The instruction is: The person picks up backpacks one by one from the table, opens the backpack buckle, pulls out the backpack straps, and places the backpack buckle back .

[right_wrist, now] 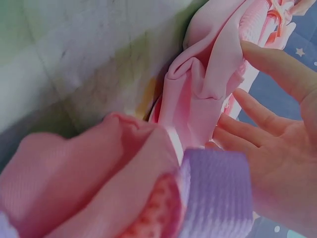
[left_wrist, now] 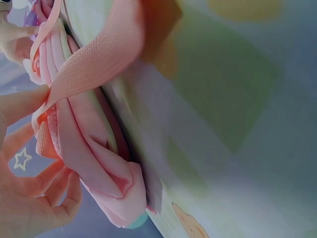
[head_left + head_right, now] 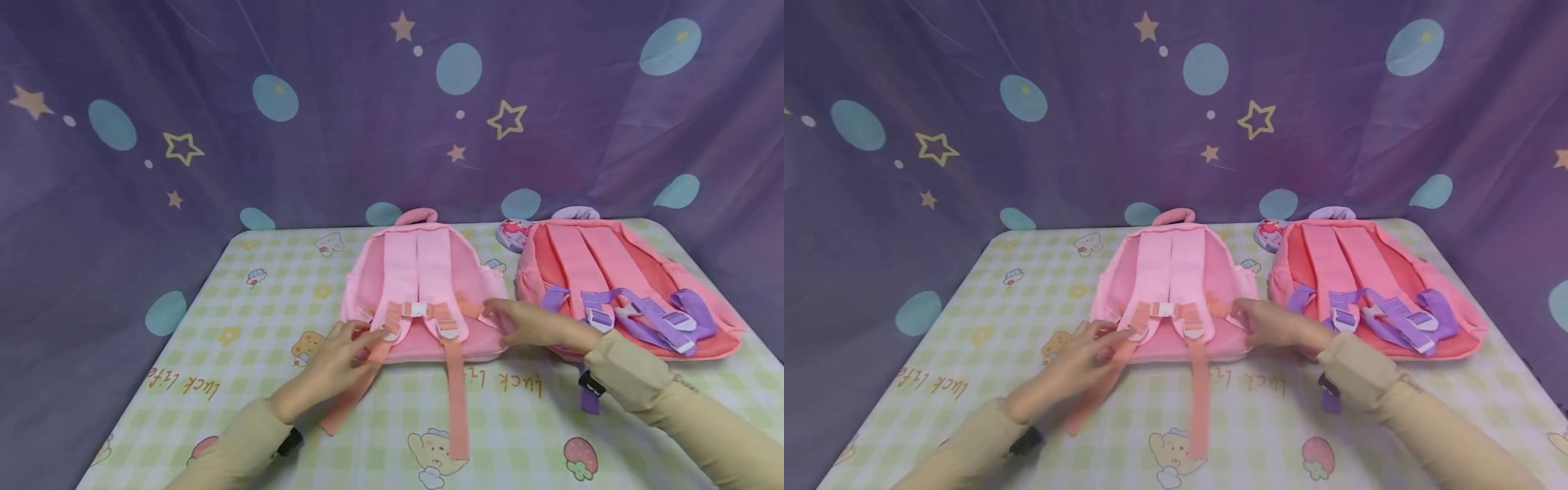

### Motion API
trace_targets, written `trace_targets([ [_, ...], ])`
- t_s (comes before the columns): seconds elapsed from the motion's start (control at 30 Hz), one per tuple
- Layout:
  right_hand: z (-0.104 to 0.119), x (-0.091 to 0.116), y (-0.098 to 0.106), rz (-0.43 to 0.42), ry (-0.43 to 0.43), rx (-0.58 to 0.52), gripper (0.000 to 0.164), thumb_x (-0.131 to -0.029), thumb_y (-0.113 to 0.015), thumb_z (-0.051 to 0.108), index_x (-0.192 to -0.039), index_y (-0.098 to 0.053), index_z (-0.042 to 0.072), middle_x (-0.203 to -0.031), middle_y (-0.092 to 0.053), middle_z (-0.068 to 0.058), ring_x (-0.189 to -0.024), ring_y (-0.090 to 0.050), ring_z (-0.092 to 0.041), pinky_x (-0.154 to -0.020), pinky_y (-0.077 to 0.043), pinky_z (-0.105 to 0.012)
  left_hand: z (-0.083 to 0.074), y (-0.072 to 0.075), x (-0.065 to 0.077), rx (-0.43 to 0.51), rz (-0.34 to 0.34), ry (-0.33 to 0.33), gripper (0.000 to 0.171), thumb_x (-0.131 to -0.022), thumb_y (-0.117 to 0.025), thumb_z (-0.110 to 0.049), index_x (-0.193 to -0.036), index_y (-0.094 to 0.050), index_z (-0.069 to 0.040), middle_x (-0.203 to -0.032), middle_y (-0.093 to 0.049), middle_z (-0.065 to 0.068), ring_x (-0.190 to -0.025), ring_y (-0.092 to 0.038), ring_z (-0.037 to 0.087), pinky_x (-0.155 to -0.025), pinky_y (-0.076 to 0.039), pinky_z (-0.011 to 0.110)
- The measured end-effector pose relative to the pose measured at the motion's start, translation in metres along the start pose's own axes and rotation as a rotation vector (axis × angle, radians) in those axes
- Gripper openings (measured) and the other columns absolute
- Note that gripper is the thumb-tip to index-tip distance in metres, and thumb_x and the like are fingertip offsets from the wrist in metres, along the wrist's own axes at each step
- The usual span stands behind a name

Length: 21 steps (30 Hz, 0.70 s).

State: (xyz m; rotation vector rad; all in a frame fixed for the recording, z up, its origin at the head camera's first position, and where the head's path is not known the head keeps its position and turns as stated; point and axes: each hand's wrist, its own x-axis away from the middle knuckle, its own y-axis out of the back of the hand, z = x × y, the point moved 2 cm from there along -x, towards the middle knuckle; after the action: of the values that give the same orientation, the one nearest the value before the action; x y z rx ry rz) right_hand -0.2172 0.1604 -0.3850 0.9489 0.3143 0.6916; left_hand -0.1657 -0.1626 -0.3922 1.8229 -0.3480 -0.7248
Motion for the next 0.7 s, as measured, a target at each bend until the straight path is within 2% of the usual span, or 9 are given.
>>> trace_targets([
  [0.2, -0.006, 0.004, 0.003, 0.021, -0.02, 0.004, 0.052, -0.07, -0.07, 0.007, -0.116, -0.048, -0.003, -0.118, -0.049, -0.019, -0.094, -0.049, -0.023, -0.087, -0.04, -0.043, -0.004, -0.004, -0.003, 0.021, 0.038, 0.009, 0.053, -0.074, -0.07, -0.023, -0.123, -0.051, -0.027, -0.113, -0.049, 0.008, -0.092, -0.042, 0.018, -0.061, -0.039, 0.023],
  [0.43, -0.005, 0.006, 0.006, 0.031, -0.051, 0.003, 0.053, -0.07, -0.071, 0.008, -0.117, -0.047, -0.003, -0.12, -0.048, -0.02, -0.096, -0.05, -0.024, -0.088, -0.04, -0.045, -0.007, -0.004, -0.004, 0.043, 0.07, 0.014, 0.055, -0.075, -0.068, -0.023, -0.126, -0.049, -0.027, -0.115, -0.047, 0.008, -0.095, -0.041, 0.019, -0.065, -0.039, 0.026],
  [0.57, -0.005, 0.006, 0.006, 0.037, -0.056, 0.016, 0.054, -0.07, -0.071, 0.008, -0.117, -0.047, -0.003, -0.119, -0.049, -0.019, -0.095, -0.05, -0.022, -0.087, -0.041, -0.044, -0.007, -0.001, -0.004, 0.049, 0.108, 0.017, 0.053, -0.077, -0.067, -0.027, -0.127, -0.048, -0.027, -0.116, -0.047, 0.009, -0.096, -0.042, 0.019, -0.065, -0.039, 0.026],
  [0.7, 0.0, 0.005, 0.011, 0.053, -0.041, 0.028, 0.056, -0.07, -0.071, 0.008, -0.119, -0.046, -0.005, -0.116, -0.052, -0.017, -0.096, -0.051, -0.021, -0.086, -0.043, -0.041, -0.004, 0.007, -0.008, 0.081, 0.152, 0.029, 0.048, -0.078, -0.066, -0.023, -0.124, -0.052, -0.025, -0.116, -0.049, 0.01, -0.099, -0.043, 0.021, -0.071, -0.043, 0.032],
])
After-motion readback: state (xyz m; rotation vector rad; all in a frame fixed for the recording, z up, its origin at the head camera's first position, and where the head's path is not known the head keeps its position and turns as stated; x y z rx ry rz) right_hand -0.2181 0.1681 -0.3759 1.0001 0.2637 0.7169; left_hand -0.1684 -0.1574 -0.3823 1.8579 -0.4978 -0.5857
